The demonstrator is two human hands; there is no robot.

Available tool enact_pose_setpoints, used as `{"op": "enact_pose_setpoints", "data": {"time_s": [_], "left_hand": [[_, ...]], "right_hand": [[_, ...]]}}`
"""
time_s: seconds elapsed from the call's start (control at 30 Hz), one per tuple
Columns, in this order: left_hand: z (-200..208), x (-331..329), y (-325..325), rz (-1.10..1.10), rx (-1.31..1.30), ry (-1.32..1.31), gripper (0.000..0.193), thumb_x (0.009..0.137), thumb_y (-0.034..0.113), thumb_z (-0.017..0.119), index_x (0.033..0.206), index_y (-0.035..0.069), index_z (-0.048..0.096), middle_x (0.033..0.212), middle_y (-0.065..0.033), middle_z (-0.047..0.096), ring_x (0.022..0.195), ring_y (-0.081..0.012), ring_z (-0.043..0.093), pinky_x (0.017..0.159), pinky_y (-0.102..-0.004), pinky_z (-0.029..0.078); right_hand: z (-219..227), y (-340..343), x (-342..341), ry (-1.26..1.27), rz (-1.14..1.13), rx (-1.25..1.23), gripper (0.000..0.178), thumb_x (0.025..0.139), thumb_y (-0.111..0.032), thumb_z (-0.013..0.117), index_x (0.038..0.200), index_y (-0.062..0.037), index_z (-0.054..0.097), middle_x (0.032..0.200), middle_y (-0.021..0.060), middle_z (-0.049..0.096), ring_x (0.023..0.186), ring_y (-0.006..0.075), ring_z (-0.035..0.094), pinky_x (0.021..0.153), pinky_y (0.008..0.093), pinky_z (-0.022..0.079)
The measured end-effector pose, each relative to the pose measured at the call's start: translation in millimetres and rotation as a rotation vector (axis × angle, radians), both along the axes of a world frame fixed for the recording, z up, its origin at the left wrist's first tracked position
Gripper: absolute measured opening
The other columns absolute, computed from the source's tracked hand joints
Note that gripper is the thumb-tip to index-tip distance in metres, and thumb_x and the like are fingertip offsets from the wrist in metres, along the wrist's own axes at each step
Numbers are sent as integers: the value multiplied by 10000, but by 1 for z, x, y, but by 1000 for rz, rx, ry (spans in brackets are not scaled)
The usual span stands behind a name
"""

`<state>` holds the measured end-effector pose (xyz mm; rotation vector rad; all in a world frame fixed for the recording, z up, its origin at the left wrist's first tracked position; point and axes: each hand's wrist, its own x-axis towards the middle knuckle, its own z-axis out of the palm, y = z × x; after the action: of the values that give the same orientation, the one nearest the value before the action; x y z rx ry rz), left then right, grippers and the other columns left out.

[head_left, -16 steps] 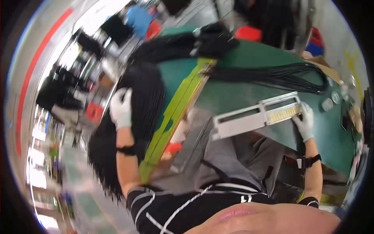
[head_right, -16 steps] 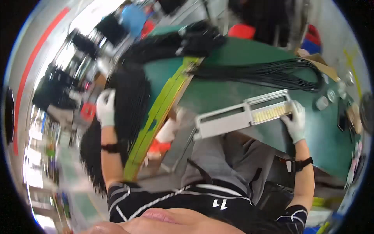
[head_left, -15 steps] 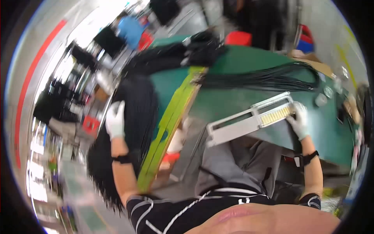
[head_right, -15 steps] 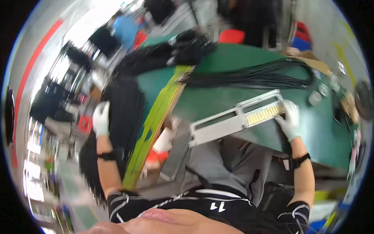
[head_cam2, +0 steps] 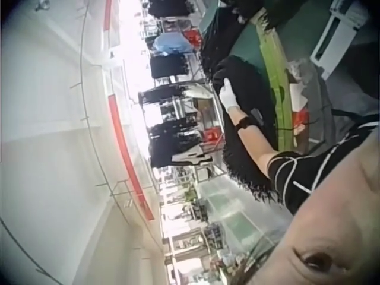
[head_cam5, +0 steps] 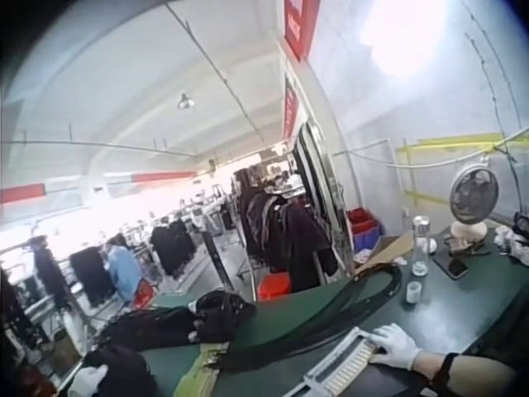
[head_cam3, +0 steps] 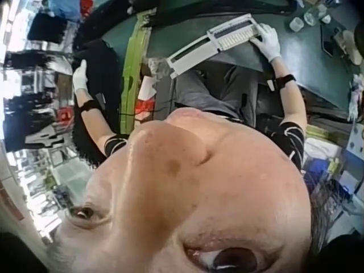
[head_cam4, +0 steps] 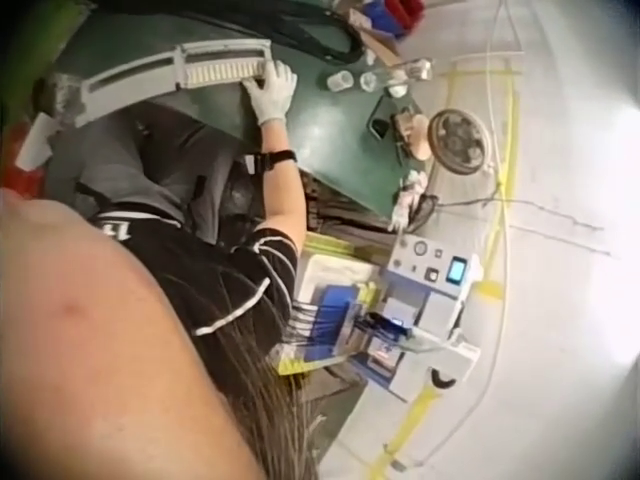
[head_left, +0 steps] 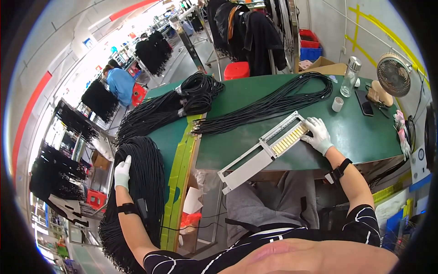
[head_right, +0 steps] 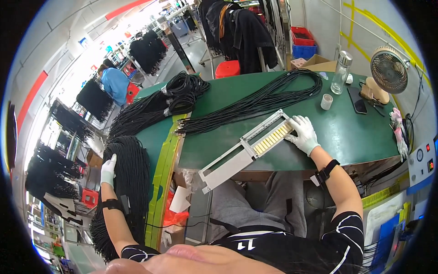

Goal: The person picks up a bundle of wires, places them into a metal jig, and aligns each wire into individual slots. After closing the jig's lid, the person moves the loaded jig to a machine, then returns it to the table to remove the wires.

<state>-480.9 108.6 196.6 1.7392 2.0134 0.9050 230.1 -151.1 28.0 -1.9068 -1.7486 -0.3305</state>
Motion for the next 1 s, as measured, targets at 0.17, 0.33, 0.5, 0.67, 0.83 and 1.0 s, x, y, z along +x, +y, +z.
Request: {"op": "enact_pose_setpoints", "data": {"time_s": [0.17, 0.33, 0.5, 0.67, 0.83, 1.0], "left_hand": [[-12, -3, 16, -126, 31, 77, 460, 891, 472, 686, 936, 15, 674, 650, -58, 547, 571, -175, 528, 562, -333, 428], [-32, -50, 28, -342, 263, 215, 569, 901, 380, 662, 1228, -81, 603, 1084, -218, 655, 1007, -318, 633, 910, -365, 482], [-3, 7, -23, -117, 160, -671, 319, 918, 290, 684, 1031, -7, 666, 924, -99, 697, 754, -177, 646, 690, -287, 510], [-13, 11, -34, -49, 259, -834, 257, 947, 249, 646, 1053, 15, 653, 911, -89, 699, 715, -146, 644, 642, -259, 504], [-20, 1, -23, -89, 249, -894, 263, 945, 226, 648, 1072, -4, 631, 918, -84, 695, 732, -161, 660, 638, -257, 514], [-23, -2, -19, -161, 249, -814, 265, 954, 220, 634, 1085, -10, 619, 930, -82, 679, 754, -172, 667, 657, -261, 527]], "right_hand": [[2, -4, -2, 31, -25, -34, 641, 728, -307, 780, 1270, -34, 574, 1311, 196, 558, 1246, 391, 478, 1093, 479, 343], [11, 4, -5, 97, 56, -77, 620, 723, -245, 770, 1268, -28, 571, 1322, 199, 556, 1234, 394, 481, 1083, 458, 354], [-8, 2, 15, 48, 91, -60, 616, 791, -289, 735, 1321, -36, 550, 1351, 202, 541, 1272, 385, 465, 1083, 457, 359], [-19, 9, 19, 45, 76, -43, 633, 828, -330, 718, 1372, -67, 529, 1365, 201, 534, 1279, 389, 455, 1080, 473, 358], [-19, 7, 20, 36, 71, -54, 650, 839, -365, 710, 1384, -67, 520, 1369, 203, 531, 1285, 391, 450, 1082, 475, 357], [-18, 6, 21, 33, 67, -64, 660, 844, -388, 700, 1390, -66, 515, 1375, 203, 527, 1286, 387, 452, 1088, 473, 349]]}}
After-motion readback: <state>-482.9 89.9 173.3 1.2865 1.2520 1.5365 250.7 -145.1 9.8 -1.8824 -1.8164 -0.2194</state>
